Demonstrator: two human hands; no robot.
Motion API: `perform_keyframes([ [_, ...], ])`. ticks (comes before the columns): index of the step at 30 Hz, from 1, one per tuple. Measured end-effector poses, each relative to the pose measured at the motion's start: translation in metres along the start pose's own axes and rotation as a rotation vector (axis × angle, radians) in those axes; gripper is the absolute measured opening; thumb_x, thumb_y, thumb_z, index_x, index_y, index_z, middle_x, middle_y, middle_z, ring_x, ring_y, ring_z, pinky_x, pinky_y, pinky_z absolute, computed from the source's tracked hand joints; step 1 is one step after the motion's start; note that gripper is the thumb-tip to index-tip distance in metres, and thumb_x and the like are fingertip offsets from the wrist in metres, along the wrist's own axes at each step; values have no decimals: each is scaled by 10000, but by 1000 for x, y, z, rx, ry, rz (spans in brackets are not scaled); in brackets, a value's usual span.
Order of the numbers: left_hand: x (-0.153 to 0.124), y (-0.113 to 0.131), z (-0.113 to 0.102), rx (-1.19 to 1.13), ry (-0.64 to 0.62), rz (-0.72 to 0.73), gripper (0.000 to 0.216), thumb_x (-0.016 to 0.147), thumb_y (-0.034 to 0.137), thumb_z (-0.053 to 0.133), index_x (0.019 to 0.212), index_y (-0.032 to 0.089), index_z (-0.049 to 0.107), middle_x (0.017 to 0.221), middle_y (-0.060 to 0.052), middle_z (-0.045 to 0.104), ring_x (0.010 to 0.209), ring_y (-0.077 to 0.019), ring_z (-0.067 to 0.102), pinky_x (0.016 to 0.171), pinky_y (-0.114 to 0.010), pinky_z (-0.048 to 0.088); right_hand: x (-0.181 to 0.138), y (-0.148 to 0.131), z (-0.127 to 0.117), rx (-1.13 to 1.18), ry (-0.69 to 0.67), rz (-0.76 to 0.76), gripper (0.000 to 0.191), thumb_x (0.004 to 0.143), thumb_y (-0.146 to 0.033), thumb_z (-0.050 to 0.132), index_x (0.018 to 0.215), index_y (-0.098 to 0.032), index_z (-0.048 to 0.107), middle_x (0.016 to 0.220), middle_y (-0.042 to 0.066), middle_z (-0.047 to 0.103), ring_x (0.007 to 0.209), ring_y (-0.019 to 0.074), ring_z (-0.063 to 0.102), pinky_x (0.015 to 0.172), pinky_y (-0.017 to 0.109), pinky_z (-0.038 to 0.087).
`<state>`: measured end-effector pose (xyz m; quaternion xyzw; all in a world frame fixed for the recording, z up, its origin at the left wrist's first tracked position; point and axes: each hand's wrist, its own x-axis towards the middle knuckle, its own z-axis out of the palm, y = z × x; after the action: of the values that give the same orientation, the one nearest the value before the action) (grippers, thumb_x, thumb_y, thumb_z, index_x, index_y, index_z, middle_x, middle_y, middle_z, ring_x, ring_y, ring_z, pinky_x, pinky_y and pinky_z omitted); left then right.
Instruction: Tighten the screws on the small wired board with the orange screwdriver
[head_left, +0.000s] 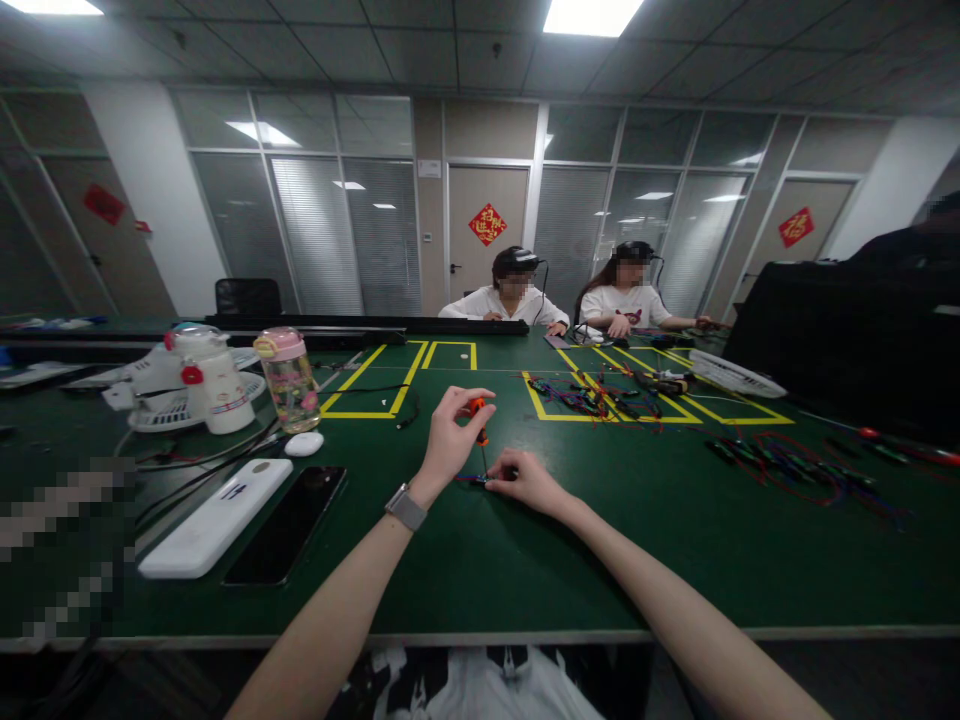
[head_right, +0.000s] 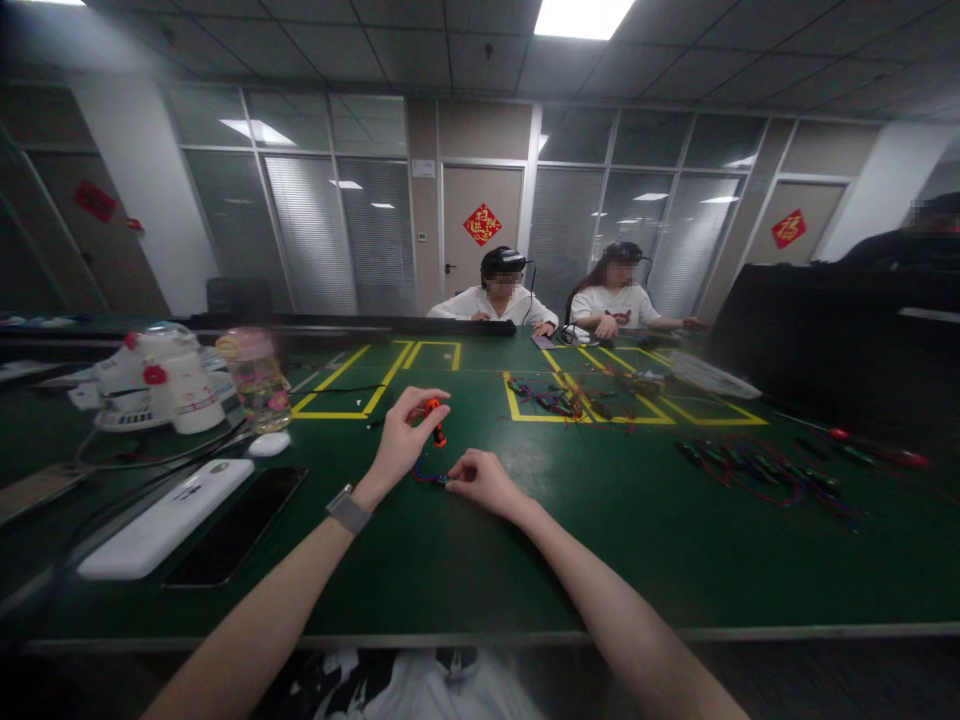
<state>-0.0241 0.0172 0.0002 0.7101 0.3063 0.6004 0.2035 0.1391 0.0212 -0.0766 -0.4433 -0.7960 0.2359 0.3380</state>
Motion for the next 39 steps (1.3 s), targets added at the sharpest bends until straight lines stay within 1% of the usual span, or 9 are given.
perform_keyframes([
  [3,-1,2,0,36,-15,13,253,885,308,524,1095,239,647,1001,-47,574,921,-156,580,813,-273,486,0,0,0,5,4,-3,94,706,-189,724,783,-138,705,690,-1,575,616,108,515,600,224,407],
  [7,-1,2,2,-140,-117,-41,338,934,272,415,1237,236,560,1121,-72,603,991,-168,611,878,-309,484,0,0,0,9,0,-3,91,702,-188,725,776,-141,702,691,-5,574,610,106,510,598,222,408],
  [13,0,-2,2,-65,-14,-60,246,840,312,586,1048,203,659,916,-40,614,807,-148,614,754,-270,513,0,2,1,14,11,5,98,697,-193,730,777,-143,704,689,-4,580,610,111,519,597,226,407],
  [19,1,-2,2,-193,-87,-77,331,914,305,458,1202,206,588,1047,-73,637,937,-170,624,846,-306,494,0,1,1,-2,6,-4,99,697,-183,726,783,-139,705,693,2,587,620,115,526,598,227,407],
  [21,0,-2,2,-207,-93,-79,318,906,304,477,1179,198,599,1026,-74,645,916,-169,630,839,-306,498,0,1,1,-7,6,-2,99,698,-188,726,783,-142,705,692,2,590,622,117,530,601,229,411],
  [26,-2,1,1,58,45,22,180,826,313,611,961,213,676,916,-37,583,840,-153,584,753,-263,489,1,1,1,-12,6,6,102,696,-196,728,780,-145,704,698,2,590,619,116,522,589,227,405],
  [30,-3,4,1,26,-59,38,296,925,273,448,1175,253,604,1083,-55,591,995,-162,580,890,-297,460,0,0,1,4,5,4,97,703,-198,718,779,-140,704,683,0,579,619,118,525,601,232,409],
  [33,-3,4,2,-124,-134,-18,336,936,266,419,1241,232,556,1088,-65,616,978,-163,610,869,-297,484,0,0,0,3,2,4,94,703,-202,719,773,-143,700,687,-4,577,612,113,516,596,229,406],
  [39,-2,0,4,-33,-14,-6,222,858,295,565,1040,216,665,932,-40,609,844,-146,600,739,-245,496,0,0,0,-5,-1,21,97,699,-200,722,773,-144,696,686,-5,573,609,111,512,589,226,408],
])
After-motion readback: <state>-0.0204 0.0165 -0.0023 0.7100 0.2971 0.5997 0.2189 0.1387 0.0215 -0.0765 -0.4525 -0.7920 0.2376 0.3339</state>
